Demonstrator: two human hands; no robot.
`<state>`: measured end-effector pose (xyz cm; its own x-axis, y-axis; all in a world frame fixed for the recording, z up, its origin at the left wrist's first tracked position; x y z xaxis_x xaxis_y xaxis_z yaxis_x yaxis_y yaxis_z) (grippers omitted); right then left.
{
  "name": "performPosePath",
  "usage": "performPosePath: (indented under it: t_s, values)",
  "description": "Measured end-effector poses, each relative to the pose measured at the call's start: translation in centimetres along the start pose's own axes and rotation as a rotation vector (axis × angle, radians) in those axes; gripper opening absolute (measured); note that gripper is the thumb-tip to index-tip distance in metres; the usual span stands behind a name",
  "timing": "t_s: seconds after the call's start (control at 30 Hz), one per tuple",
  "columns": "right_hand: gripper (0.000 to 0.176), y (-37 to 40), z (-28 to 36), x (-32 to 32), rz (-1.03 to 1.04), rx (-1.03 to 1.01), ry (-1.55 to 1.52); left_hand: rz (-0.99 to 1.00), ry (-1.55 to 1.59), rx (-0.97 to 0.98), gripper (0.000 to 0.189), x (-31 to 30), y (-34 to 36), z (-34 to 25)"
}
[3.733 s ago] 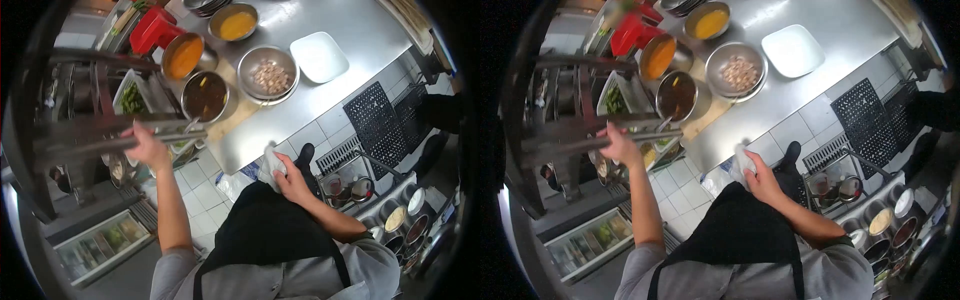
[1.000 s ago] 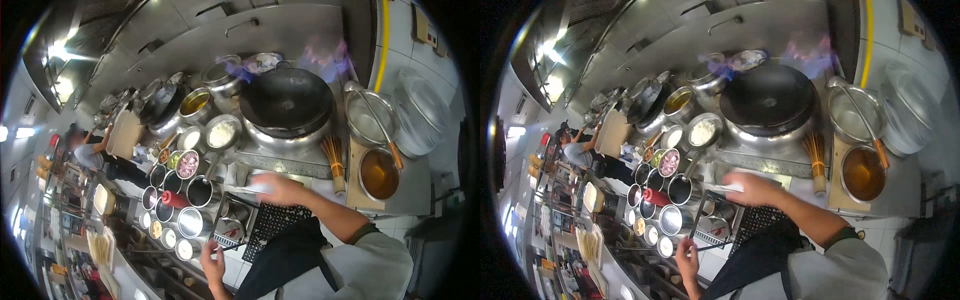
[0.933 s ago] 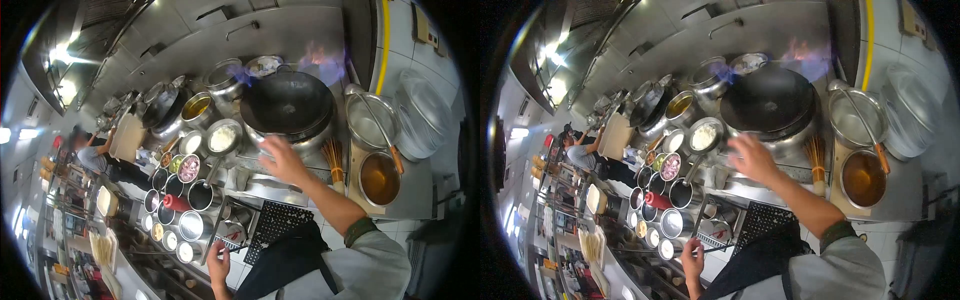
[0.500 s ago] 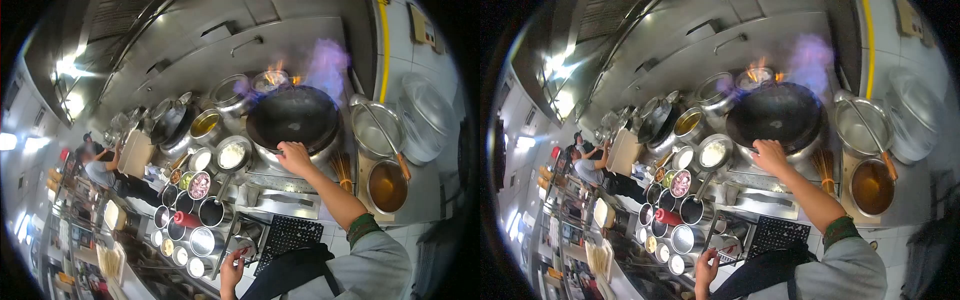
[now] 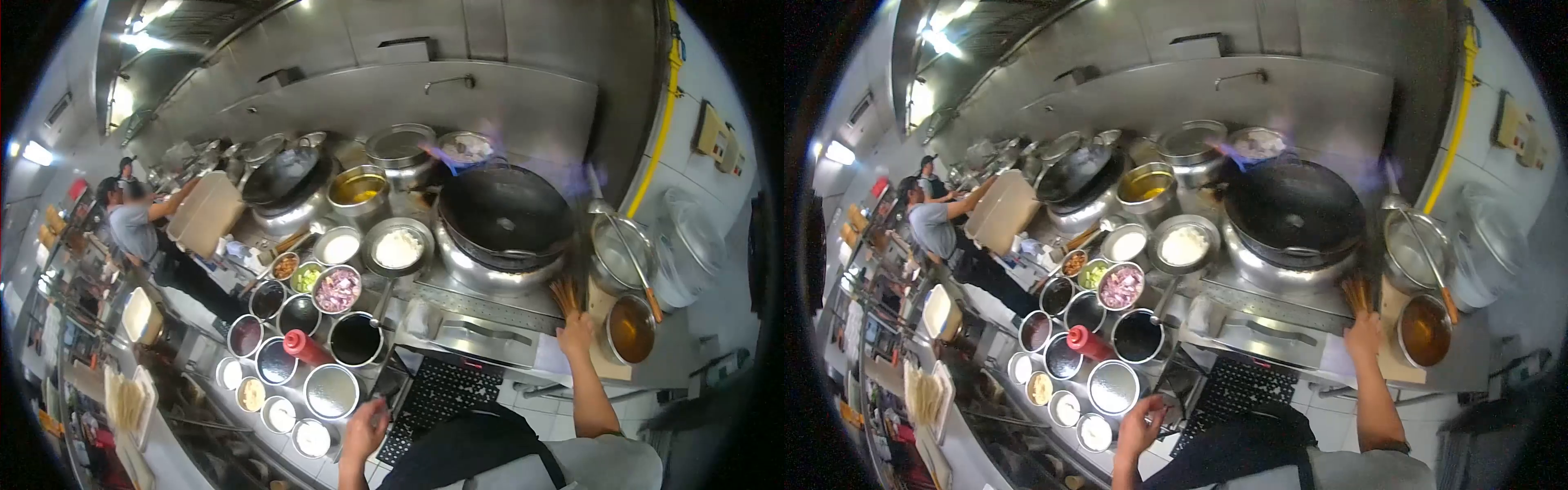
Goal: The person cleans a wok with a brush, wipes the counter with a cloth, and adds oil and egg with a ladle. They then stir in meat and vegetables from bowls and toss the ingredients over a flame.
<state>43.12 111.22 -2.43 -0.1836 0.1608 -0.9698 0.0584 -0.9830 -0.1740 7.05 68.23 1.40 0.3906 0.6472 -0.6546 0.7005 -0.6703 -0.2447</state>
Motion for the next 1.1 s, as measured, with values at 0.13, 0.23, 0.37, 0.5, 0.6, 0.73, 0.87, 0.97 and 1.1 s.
performPosePath:
  t_s: [0.13,0.23,0.37,0.5,0.6,0.73,0.87,0.97,1.1]
  values:
    - [0.05,-2.5,-3.9,5.4,0.154,0.079,0.04,0.093,0.02,0.278,0.029,1.2,-6.3,-6.6]
    - [0.056,-1.5,-3.0,2.7,0.288,0.07,-0.046,0.096,0.151,0.362,0.029,2.0,-10.1,-11.9]
    - [0.048,-5.0,-5.3,-3.3,0.231,-0.016,-0.547,0.176,0.363,0.43,0.031,7.4,-14.1,-17.9]
    - [0.046,-7.1,-4.3,-18.7,0.007,0.12,-1.545,0.167,0.352,0.611,0.031,14.8,-19.0,-24.3]
    - [0.049,-14.2,0.4,-21.7,0.028,0.046,-1.827,-0.025,0.36,0.738,0.027,19.1,-22.6,-30.2]
    - [0.059,-28.9,5.8,-16.4,-0.108,-0.02,-1.31,0.005,0.062,0.634,0.024,26.8,-24.5,-30.4]
    - [0.059,-37.9,14.6,-0.9,0.014,-0.147,-0.386,0.096,0.011,0.631,0.023,27.4,-26.2,-28.6]
    - [0.054,-30.4,21.6,6.8,0.121,-0.345,-0.069,0.154,0.02,0.594,0.023,25.5,-27.7,-28.1]
    - [0.073,-22.6,23.7,3.9,0.705,-0.802,-0.49,0.096,0.022,0.635,0.018,25.0,-27.9,-27.7]
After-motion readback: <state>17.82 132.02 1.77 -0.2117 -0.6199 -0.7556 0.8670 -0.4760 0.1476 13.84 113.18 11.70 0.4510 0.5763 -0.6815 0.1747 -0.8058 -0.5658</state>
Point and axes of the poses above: each hand's wrist, its own y-axis away from the middle knuckle, its own x-axis out of the palm, z = x × y, the point moved 10 cm from there along -y, towards the middle knuckle, and after that the axes turned 11 degrees about -z, right-handed, at the moved point
